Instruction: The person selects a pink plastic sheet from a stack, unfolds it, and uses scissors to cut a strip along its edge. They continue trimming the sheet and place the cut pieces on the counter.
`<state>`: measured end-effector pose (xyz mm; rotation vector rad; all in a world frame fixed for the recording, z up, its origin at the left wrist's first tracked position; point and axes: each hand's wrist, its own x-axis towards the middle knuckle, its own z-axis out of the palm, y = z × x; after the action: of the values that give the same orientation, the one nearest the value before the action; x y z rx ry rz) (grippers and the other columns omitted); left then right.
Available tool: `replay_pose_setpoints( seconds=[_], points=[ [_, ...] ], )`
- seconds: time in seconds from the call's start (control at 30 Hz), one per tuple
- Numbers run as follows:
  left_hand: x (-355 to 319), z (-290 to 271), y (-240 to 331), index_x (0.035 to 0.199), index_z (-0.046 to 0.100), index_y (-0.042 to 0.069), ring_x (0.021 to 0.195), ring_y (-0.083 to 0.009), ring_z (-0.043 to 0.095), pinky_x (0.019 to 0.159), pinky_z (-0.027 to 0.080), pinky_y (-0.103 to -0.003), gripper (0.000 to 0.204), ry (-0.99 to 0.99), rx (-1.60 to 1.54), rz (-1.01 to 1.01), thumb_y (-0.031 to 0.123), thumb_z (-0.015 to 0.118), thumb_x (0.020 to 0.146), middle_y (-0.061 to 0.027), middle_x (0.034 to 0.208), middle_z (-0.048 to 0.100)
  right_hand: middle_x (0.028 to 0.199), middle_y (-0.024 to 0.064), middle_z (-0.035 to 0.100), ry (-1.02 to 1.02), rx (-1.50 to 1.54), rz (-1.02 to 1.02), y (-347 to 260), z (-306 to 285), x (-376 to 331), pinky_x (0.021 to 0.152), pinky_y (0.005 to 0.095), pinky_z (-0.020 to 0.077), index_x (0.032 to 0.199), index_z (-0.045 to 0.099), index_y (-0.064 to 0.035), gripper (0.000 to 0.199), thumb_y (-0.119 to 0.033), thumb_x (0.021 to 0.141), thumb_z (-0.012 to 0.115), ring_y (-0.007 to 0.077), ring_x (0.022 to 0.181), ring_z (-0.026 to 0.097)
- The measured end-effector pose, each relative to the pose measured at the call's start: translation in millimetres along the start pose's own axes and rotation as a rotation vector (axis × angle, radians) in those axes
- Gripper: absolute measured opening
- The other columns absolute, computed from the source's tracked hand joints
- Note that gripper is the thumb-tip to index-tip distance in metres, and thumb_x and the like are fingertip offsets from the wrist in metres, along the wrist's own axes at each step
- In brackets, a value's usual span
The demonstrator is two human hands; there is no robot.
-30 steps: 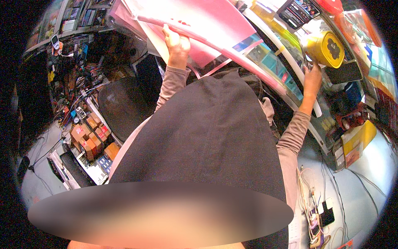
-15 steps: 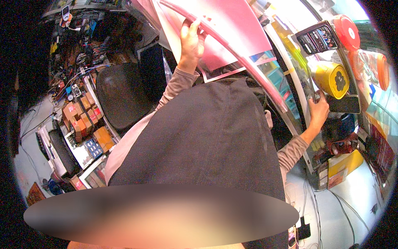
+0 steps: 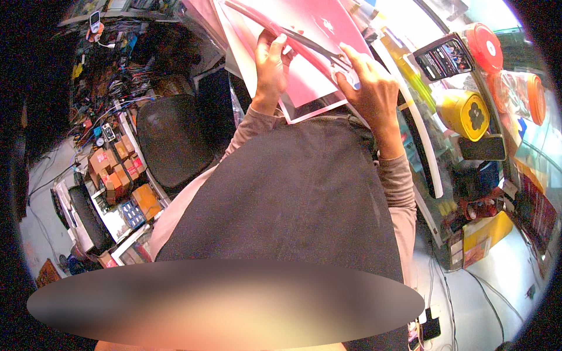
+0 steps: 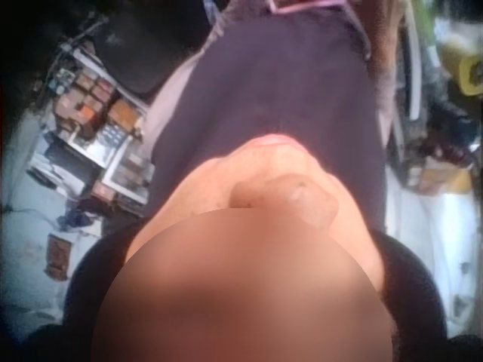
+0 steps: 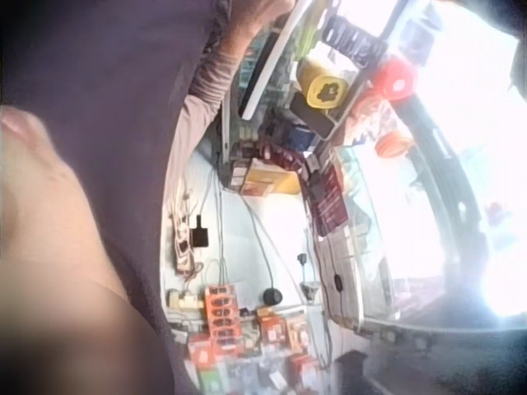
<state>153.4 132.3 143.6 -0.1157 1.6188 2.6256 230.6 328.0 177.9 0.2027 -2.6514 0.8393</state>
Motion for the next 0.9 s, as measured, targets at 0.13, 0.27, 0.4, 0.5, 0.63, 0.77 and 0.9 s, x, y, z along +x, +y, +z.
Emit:
replay_pose_setpoints(
  seconds=[0.13,0.27,0.4,0.5,0.63,0.77,0.9],
  points=[
    [-4,-1,1,0.128,0.051,0.009,0.099,-0.0121,0.063,0.083,0.055,-0.028,0.030,0.006,-0.019,0.017,0.009,0.055,0.099,-0.0015,0.115,0.062,0.103,0.0088,0.071,0.041,-0.134,-0.108,2,1,13,0.067,0.0336,0.0555,0.141,0.057,-0.0181,0.064,-0.032,0.082,0.077,0.0209,0.081,0.069],
    [-7,-1,2,0.130,0.051,0.010,0.096,-0.0092,0.061,0.079,0.053,-0.024,0.032,0.009,0.013,0.034,0.010,0.057,0.098,0.0012,0.113,0.061,0.104,0.0080,0.072,0.063,-0.205,-0.184,10,5,15,0.065,0.0333,0.0555,0.140,0.058,-0.0185,0.065,-0.037,0.081,0.078,0.0211,0.082,0.070],
    [-7,1,2,0.134,0.046,0.005,0.099,-0.0119,0.061,0.084,0.056,-0.027,0.036,-0.020,0.018,0.063,0.008,0.055,0.099,-0.0037,0.115,0.059,0.103,0.0069,0.072,0.091,-0.240,-0.204,11,12,14,0.065,0.0322,0.0553,0.138,0.059,-0.0196,0.062,-0.038,0.082,0.078,0.0209,0.084,0.070],
    [-8,2,4,0.136,0.043,0.003,0.100,-0.0137,0.062,0.086,0.058,-0.028,0.039,-0.030,0.033,0.067,0.007,0.055,0.099,-0.0059,0.118,0.057,0.104,0.0054,0.071,0.115,-0.256,-0.199,8,17,18,0.070,0.0324,0.0552,0.133,0.063,-0.0185,0.059,-0.040,0.080,0.078,0.0214,0.084,0.070],
    [-13,6,5,0.132,0.050,0.010,0.100,-0.0092,0.060,0.082,0.054,-0.027,0.033,-0.001,0.041,0.074,0.012,0.056,0.100,0.0013,0.114,0.060,0.105,0.0036,0.071,0.113,-0.301,-0.226,6,14,24,0.070,0.0320,0.0554,0.131,0.064,-0.0184,0.058,-0.041,0.079,0.077,0.0212,0.083,0.069],
    [-14,5,8,0.132,0.050,0.011,0.101,-0.0097,0.060,0.083,0.055,-0.028,0.033,-0.005,0.031,0.068,0.011,0.056,0.100,0.0014,0.113,0.060,0.101,0.0045,0.072,0.102,-0.281,-0.278,5,2,25,0.067,0.0336,0.0560,0.137,0.061,-0.0219,0.059,-0.042,0.083,0.076,0.0194,0.082,0.070],
    [-14,5,8,0.131,0.050,0.010,0.103,-0.0108,0.061,0.085,0.056,-0.030,0.032,-0.016,0.020,0.082,0.011,0.056,0.100,0.0009,0.112,0.060,0.107,0.0029,0.071,0.057,-0.296,-0.250,2,-5,21,0.069,0.0316,0.0558,0.131,0.065,-0.0183,0.056,-0.038,0.080,0.076,0.0206,0.085,0.069]
  ],
)
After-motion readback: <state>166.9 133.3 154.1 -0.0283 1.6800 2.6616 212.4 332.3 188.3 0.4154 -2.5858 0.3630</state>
